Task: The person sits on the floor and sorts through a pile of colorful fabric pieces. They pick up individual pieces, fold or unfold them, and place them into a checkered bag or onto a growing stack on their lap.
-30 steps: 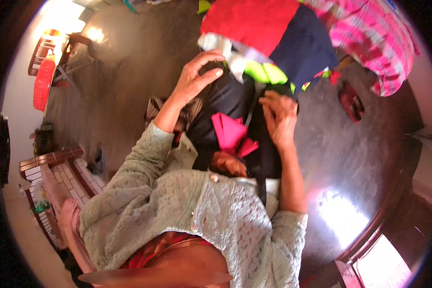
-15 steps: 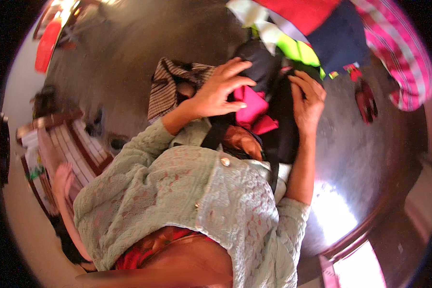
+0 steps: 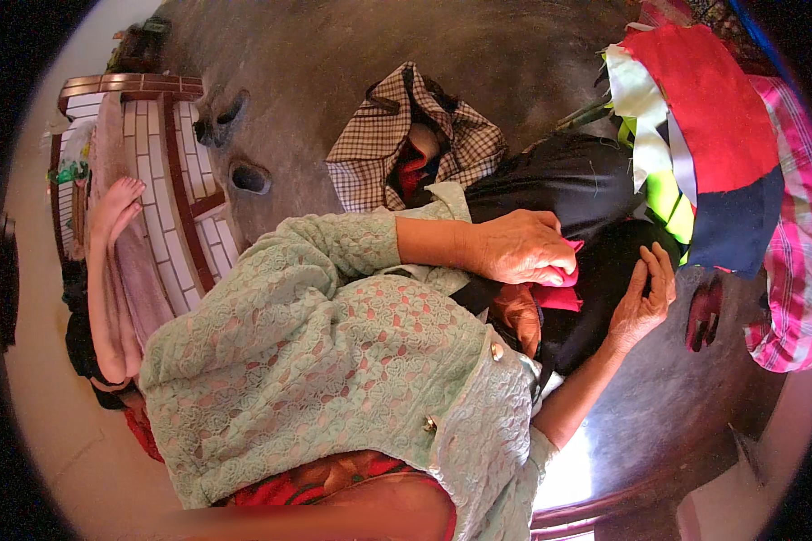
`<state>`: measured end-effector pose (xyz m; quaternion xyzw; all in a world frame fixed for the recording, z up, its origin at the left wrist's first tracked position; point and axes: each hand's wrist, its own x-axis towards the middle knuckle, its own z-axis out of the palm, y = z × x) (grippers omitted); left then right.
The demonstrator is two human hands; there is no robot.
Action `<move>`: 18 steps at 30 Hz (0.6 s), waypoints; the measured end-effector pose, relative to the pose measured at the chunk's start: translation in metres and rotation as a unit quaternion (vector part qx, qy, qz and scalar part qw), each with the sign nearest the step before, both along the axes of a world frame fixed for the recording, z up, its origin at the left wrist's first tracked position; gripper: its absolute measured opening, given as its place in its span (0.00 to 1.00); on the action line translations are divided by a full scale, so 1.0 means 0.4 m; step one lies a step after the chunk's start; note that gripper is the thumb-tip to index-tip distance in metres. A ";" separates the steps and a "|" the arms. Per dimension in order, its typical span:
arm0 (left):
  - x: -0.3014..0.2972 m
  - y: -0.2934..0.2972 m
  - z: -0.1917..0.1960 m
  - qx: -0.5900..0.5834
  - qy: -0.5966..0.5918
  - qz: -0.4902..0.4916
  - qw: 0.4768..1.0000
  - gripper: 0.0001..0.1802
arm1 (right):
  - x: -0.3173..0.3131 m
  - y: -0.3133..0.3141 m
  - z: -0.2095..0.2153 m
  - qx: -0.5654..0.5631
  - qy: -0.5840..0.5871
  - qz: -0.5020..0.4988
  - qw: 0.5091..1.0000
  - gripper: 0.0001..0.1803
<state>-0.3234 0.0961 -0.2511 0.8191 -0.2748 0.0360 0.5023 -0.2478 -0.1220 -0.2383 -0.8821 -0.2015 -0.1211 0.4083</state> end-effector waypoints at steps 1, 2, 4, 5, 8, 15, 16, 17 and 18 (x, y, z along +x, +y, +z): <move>-0.001 0.002 0.000 0.000 -0.003 0.005 1.000 0.09 | 0.001 0.000 -0.001 0.005 0.000 0.003 1.000 0.09; -0.003 0.003 0.000 -0.002 -0.005 0.008 1.000 0.09 | 0.000 -0.002 -0.002 0.009 0.001 0.005 1.000 0.09; -0.006 0.004 -0.001 -0.001 -0.007 0.009 1.000 0.09 | -0.004 -0.003 0.000 0.005 0.004 0.003 1.000 0.09; -0.006 0.005 -0.002 0.002 -0.009 0.009 1.000 0.09 | -0.004 -0.002 0.001 -0.001 0.004 0.002 1.000 0.09; -0.002 0.001 -0.016 -0.010 -0.007 0.036 0.999 0.09 | -0.008 0.004 0.014 -0.014 0.007 0.024 1.000 0.11; 0.031 0.030 -0.013 -0.172 0.182 0.105 0.962 0.10 | -0.083 0.069 0.076 0.085 0.192 0.147 0.967 0.42; 0.036 0.031 -0.016 -0.221 0.212 0.116 0.945 0.09 | -0.088 0.083 0.058 0.106 0.216 0.167 0.956 0.45; 0.044 0.035 -0.015 -0.251 0.232 0.119 0.932 0.09 | -0.094 0.100 0.040 0.072 0.203 0.172 0.961 0.47; 0.048 0.039 -0.012 -0.280 0.253 0.120 0.918 0.08 | -0.101 0.115 0.029 0.038 0.191 0.175 0.965 0.49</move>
